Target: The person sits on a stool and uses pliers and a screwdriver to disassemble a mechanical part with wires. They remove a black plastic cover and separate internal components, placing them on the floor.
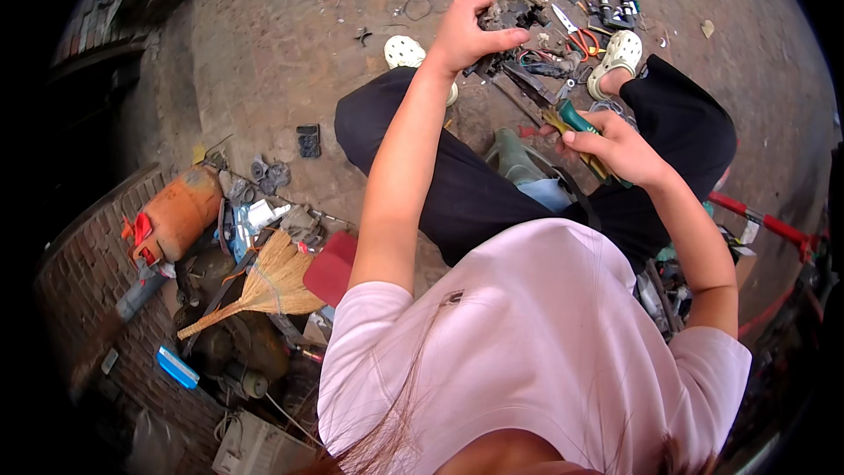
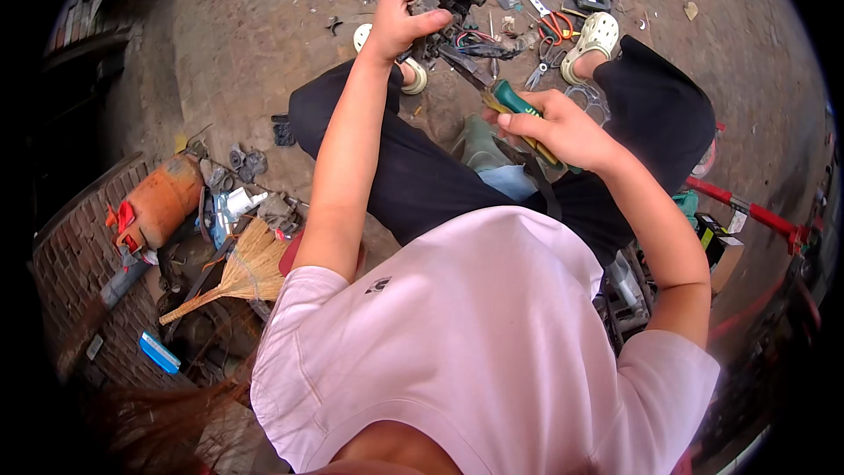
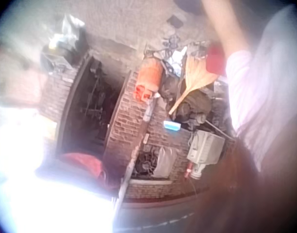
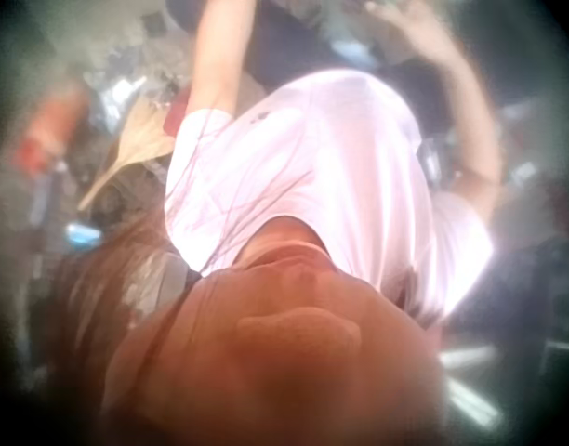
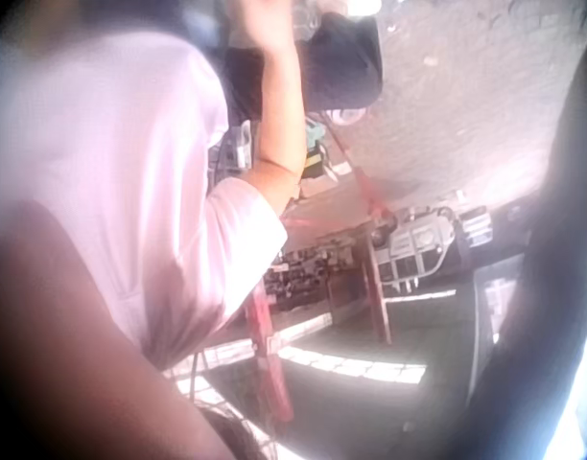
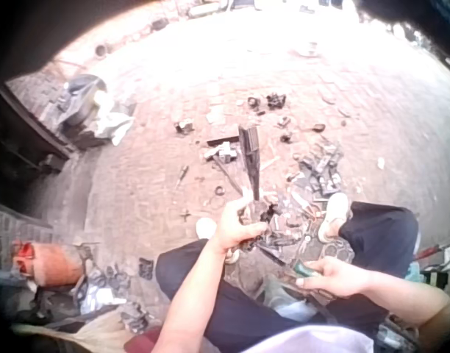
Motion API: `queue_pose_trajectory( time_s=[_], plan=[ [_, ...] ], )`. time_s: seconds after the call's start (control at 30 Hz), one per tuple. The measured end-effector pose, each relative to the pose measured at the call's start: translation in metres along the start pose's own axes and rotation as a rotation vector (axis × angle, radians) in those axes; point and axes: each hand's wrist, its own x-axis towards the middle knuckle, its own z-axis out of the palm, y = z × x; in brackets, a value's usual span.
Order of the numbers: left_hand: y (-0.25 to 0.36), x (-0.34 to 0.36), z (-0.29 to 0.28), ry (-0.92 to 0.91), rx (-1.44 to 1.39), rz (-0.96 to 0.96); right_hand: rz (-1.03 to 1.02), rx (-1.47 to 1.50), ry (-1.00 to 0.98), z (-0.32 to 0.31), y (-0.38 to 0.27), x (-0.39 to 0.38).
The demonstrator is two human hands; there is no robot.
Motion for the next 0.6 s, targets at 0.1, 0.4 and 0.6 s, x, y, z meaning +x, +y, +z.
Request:
queue_pose_trajectory(
  time_s=[0.1, 0.4, 0.6],
  plan=[
    [0.000, 0.000, -0.002, -0.080, 0.101, 0.006, 0.115, 0.285, -0.041, -0.001, -0.001, -0.003],
    [0.010, -0.006, -0.001, -0.143, -0.094, 0.065, 0.111, 0.696, -0.193, 0.013, -0.005, 0.001],
    [0.012, -0.008, -0.011, -0.101, -0.238, 0.065, -0.068, -0.153, 0.108, 0.036, -0.003, 0.009]
  ],
)
